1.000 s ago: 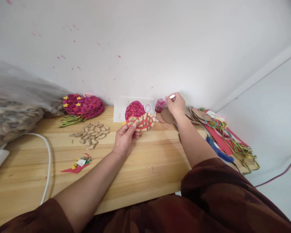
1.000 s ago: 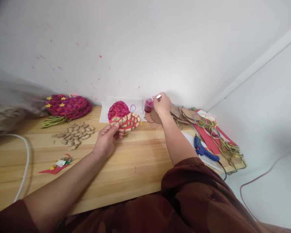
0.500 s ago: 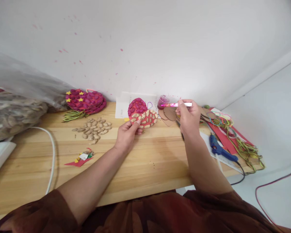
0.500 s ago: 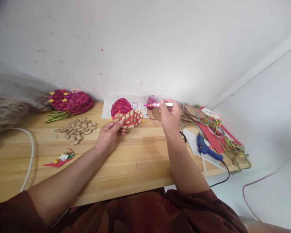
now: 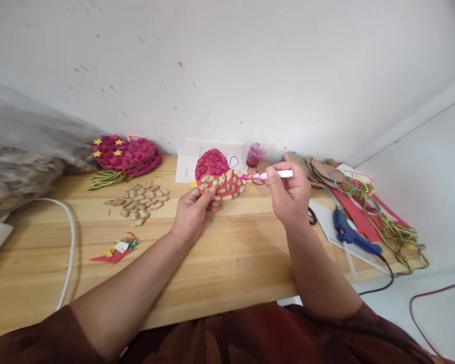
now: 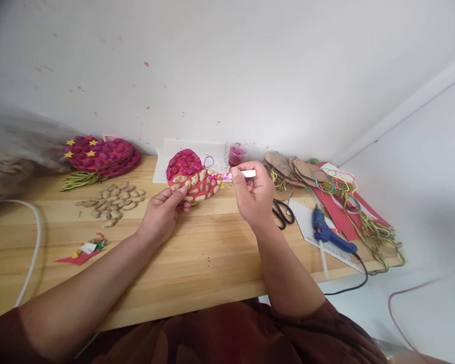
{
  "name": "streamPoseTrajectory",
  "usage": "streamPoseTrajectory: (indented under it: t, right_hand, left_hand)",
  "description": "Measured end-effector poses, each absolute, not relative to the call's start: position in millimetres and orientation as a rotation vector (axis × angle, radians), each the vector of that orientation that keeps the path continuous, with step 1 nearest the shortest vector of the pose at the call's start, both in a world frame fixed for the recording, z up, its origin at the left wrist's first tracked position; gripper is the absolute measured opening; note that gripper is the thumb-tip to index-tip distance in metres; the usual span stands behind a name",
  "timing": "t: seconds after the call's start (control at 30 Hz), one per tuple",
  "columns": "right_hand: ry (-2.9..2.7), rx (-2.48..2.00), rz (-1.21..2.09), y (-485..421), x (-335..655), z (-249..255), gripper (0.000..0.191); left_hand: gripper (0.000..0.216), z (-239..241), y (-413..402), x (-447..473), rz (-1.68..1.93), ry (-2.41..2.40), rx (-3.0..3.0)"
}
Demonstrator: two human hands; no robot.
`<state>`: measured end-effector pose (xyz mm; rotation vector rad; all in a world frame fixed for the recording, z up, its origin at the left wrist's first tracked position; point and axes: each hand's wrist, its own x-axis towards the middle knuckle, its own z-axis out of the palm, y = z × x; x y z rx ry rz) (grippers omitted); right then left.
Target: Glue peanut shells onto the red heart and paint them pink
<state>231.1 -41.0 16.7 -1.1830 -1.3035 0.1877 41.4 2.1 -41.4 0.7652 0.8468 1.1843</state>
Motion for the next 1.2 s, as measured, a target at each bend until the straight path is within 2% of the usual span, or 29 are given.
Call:
streamPoseTrajectory:
  t: [0.53, 1.2]
  right_hand:
    - [-1.551, -1.231, -0.043, -48, 229, 17, 0.007]
    - [-1.670, -1.239, -0.103, -50, 227, 22, 0.004]
  left_hand:
    - [0.037, -37, -4, 41, 1.188, 0.967, 0.866]
    - [0.027, -40, -4, 37, 1.239, 0.997, 1.147]
